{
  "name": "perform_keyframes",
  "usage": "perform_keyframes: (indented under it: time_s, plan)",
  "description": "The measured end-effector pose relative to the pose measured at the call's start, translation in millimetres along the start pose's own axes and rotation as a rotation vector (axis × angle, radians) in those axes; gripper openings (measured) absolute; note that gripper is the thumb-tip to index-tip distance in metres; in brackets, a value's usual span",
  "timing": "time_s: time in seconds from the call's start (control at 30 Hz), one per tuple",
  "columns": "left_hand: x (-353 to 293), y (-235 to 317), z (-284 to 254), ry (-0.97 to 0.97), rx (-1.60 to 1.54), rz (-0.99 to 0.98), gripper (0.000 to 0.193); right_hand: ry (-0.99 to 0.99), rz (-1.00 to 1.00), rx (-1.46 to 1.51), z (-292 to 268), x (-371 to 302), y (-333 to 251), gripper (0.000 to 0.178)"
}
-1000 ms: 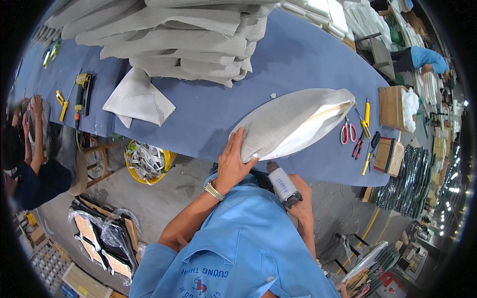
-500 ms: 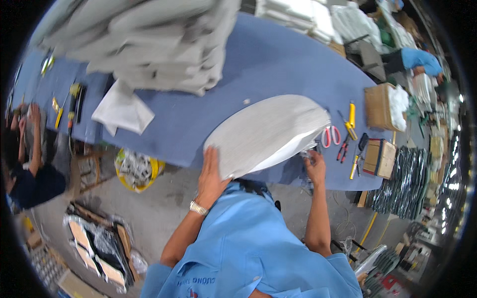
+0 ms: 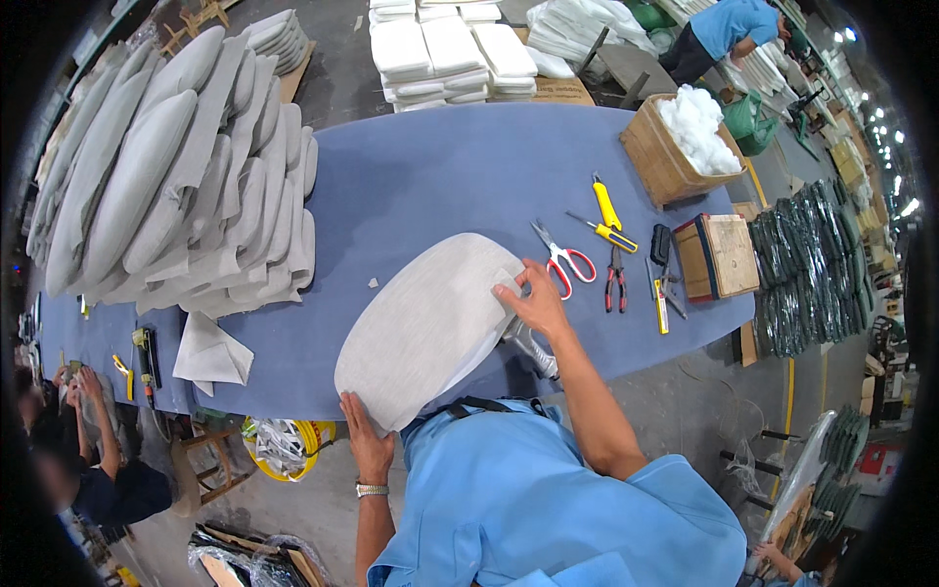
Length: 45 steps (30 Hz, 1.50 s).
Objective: The person assembles a cushion by inserting a foam insert into a fabric cover, folding the edges, and securing them with a staple gun. They trim excess fabric with scissors and continue stapling to close the cover around the foam.
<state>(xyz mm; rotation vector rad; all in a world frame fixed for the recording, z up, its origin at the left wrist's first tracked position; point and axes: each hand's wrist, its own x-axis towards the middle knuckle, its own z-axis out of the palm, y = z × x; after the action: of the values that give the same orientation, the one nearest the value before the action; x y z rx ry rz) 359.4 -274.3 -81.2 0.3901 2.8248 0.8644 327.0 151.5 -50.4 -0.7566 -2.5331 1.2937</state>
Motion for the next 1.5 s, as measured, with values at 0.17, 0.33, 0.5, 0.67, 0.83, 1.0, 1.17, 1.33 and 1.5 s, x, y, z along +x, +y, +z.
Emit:
perform_keyframes:
  time_s: [0.17, 0.33, 0.5, 0.67, 0.83, 1.0, 1.17, 1.33, 1.5]
  plan:
    - [-3.6, 8.7, 6.4, -0.005, 0.062, -0.056, 0.115, -0.122, -0.061, 0.108, -9.4, -7.0, 29.3, 0.047]
    - [-9.8, -7.4, -5.1, -0.01, 0.093, 0.02, 0.113, -0.086, 0.011, 0.326, -12.0, -19.9, 19.0, 0.039]
    - [-50.6, 30.5, -77.5, -0.313, -0.031, -0.105, 0.108, 0.042, -0.011, 0.211, -26.9, -70.0, -26.5, 0.04]
    - [-65.7, 44.6, -108.8, -0.574, -0.022, -0.186, 0.103, 0.101, -0.07, 0.267, -38.5, -97.3, -54.4, 0.037]
    - [38.6, 115.9, -121.2, -0.842, -0.132, -0.052, 0.106, 0.033, -0.051, 0.199, -41.6, -92.2, -62.7, 0.033]
    - [114.5, 245.4, -33.8, -0.667, 0.054, 0.35, 0.099, 0.091, -0.142, 0.173, -30.1, -92.2, -66.5, 0.031]
    - [126.4, 242.0, -5.0, -0.552, 0.028, 0.454, 0.1, 0.105, -0.116, 0.231, -25.6, -93.3, -68.6, 0.026]
    - [134.0, 237.8, -3.4, -0.522, -0.023, 0.492, 0.099, 0.241, -0.164, 0.215, -12.2, -96.3, -67.1, 0.025]
    - [139.2, 242.9, -3.6, -0.536, -0.002, 0.518, 0.099, 0.185, -0.237, 0.134, -25.7, -95.7, -59.4, 0.024]
